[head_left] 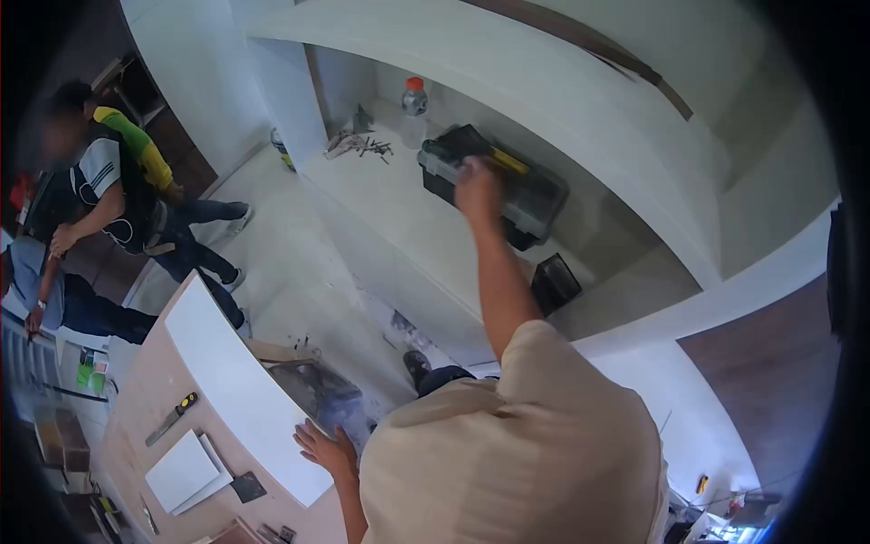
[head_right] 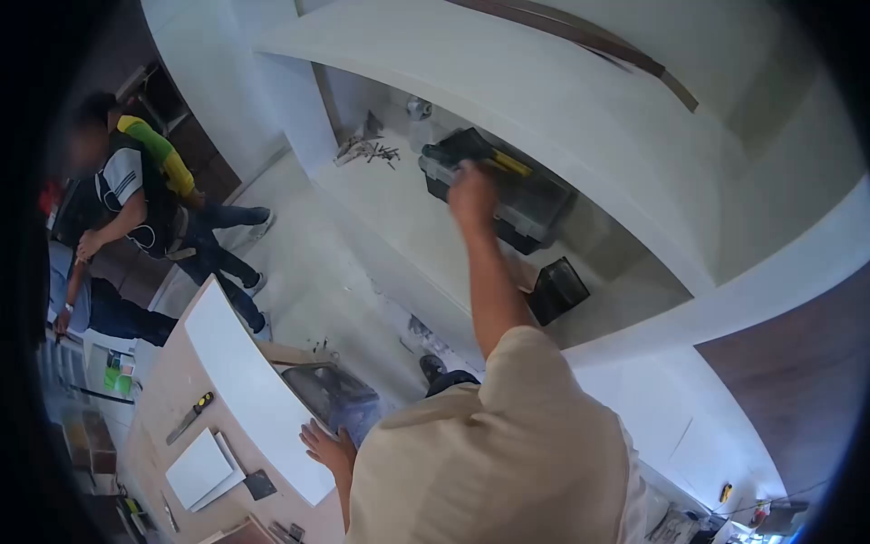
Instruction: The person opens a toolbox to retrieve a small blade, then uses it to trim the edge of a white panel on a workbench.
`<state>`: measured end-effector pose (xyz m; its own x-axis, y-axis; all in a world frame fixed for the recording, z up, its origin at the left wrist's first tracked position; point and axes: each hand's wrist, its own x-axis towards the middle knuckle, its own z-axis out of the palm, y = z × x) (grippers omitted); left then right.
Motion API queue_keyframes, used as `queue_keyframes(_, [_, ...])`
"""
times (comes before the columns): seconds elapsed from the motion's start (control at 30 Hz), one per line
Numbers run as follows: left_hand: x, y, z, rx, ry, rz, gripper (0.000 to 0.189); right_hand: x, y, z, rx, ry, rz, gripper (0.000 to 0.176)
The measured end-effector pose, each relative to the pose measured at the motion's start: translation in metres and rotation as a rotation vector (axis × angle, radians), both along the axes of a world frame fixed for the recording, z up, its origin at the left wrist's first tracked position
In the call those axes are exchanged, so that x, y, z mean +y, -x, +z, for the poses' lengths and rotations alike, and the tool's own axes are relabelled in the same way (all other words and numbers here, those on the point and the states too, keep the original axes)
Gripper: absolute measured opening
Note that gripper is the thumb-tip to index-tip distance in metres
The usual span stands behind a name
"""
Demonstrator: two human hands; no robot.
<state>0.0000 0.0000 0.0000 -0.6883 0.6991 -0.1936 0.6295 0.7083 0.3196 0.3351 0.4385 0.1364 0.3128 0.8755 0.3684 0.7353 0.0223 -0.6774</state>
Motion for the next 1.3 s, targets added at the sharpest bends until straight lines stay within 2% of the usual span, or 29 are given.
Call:
queue_keyframes(0.03, [-0.001,0.001,0.004,0.003,-0.030,-0.004,0.073,0.003,-0.013,0.006,0.017,0.055,-0.079,0.036])
queue_keyframes(0.1, [-0.005,-0.023,0.003,-0.071,-0.055,-0.002,0.067,0.012,-0.061,0.011,-0.510,0.009,-0.050,0.038])
queue_keyframes(0.17, [0.001,-0.003,0.013,-0.073,-0.092,0.003,0.062,0.015,-0.057,0.023,-0.409,0.311,-0.093,0.038])
queue_keyframes(0.27, [0.015,-0.001,0.016,-0.141,-0.228,-0.045,0.054,0.017,-0.067,0.030,-0.419,0.341,-0.077,0.034])
queue_keyframes(0.37, [0.024,0.002,0.018,-0.133,-0.246,-0.121,0.047,0.022,-0.081,0.006,-0.473,0.226,-0.033,0.033])
queue_keyframes(0.57, [0.045,0.011,0.037,-0.033,-0.276,-0.171,0.044,-0.012,-0.048,0.046,-0.561,0.146,-0.046,0.024])
queue_keyframes(0.63, [0.051,0.017,0.031,-0.010,-0.321,-0.212,0.042,-0.020,-0.022,0.025,-0.501,-0.131,0.068,0.020])
queue_keyframes(0.7, [0.059,0.020,0.029,-0.002,-0.357,-0.271,0.041,-0.046,0.036,0.025,-0.321,-0.168,0.040,0.013])
queue_keyframes(0.73, [0.065,0.020,0.032,-0.002,-0.370,-0.305,0.040,-0.040,0.052,-0.013,-0.325,-0.208,0.107,0.011])
queue_keyframes(0.8, [0.076,0.016,0.036,-0.013,-0.393,-0.363,0.039,-0.057,0.085,-0.031,-0.338,0.058,0.136,0.015])
queue_keyframes(0.9, [0.085,0.018,0.042,-0.019,-0.391,-0.414,0.037,-0.057,0.092,-0.081,-0.331,0.137,0.101,0.020])
queue_keyframes(1.07, [0.097,0.015,0.042,-0.060,-0.359,-0.423,0.034,-0.039,0.077,-0.112,-0.298,0.177,0.022,0.019])
queue_keyframes(1.3, [0.144,0.000,0.040,-0.052,-0.424,-0.525,0.035,-0.032,0.064,-0.108,-0.323,0.199,0.014,0.021])
